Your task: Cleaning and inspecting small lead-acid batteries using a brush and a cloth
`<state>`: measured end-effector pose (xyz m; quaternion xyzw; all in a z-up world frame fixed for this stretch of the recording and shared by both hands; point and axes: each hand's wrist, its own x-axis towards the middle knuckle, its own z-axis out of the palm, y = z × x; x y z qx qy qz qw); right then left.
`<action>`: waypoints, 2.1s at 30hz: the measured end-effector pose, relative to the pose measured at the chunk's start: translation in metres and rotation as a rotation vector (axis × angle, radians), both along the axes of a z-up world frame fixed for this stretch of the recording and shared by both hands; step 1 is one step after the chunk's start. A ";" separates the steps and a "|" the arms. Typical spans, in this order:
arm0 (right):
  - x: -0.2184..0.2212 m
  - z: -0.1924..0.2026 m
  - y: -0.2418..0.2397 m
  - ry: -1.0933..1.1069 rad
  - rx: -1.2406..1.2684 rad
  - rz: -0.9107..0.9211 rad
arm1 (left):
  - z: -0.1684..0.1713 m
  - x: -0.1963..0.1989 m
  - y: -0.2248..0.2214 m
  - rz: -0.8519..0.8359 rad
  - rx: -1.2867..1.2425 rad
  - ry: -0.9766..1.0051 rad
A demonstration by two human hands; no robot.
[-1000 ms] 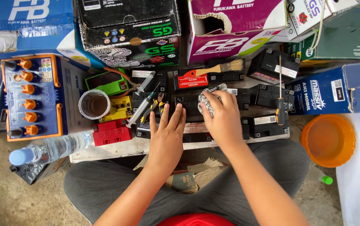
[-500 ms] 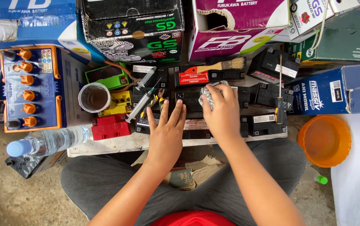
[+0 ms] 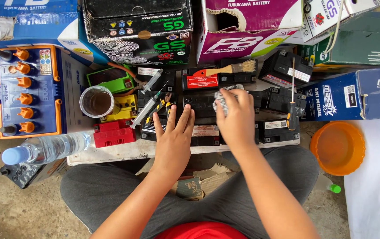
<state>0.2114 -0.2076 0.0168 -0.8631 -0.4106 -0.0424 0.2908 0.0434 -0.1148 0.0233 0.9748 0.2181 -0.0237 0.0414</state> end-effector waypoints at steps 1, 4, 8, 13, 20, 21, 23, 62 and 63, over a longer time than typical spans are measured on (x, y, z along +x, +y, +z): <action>-0.006 -0.005 0.003 -0.001 -0.001 -0.002 | 0.000 0.000 -0.001 -0.002 -0.001 -0.001; -0.026 -0.014 0.013 -0.122 0.054 0.089 | -0.002 0.001 0.000 -0.006 -0.004 0.006; -0.030 -0.017 0.009 -0.129 0.087 0.192 | -0.004 0.000 0.000 -0.001 0.003 0.022; -0.013 0.002 0.000 -0.013 -0.018 0.078 | -0.003 0.001 -0.001 0.001 -0.005 0.023; -0.023 -0.012 0.026 -0.088 0.083 0.148 | -0.005 0.002 -0.002 0.005 0.004 0.026; -0.025 -0.015 0.028 -0.091 0.094 0.222 | -0.006 0.001 -0.002 0.006 0.008 0.031; -0.022 -0.006 0.016 -0.040 0.071 0.275 | -0.004 0.001 -0.001 0.002 -0.007 0.043; 0.090 -0.010 0.035 -0.212 -0.191 0.322 | 0.001 0.037 0.006 -0.163 -0.190 -0.272; 0.094 -0.020 0.038 -0.327 -0.278 0.329 | -0.001 0.037 0.005 -0.166 -0.169 -0.232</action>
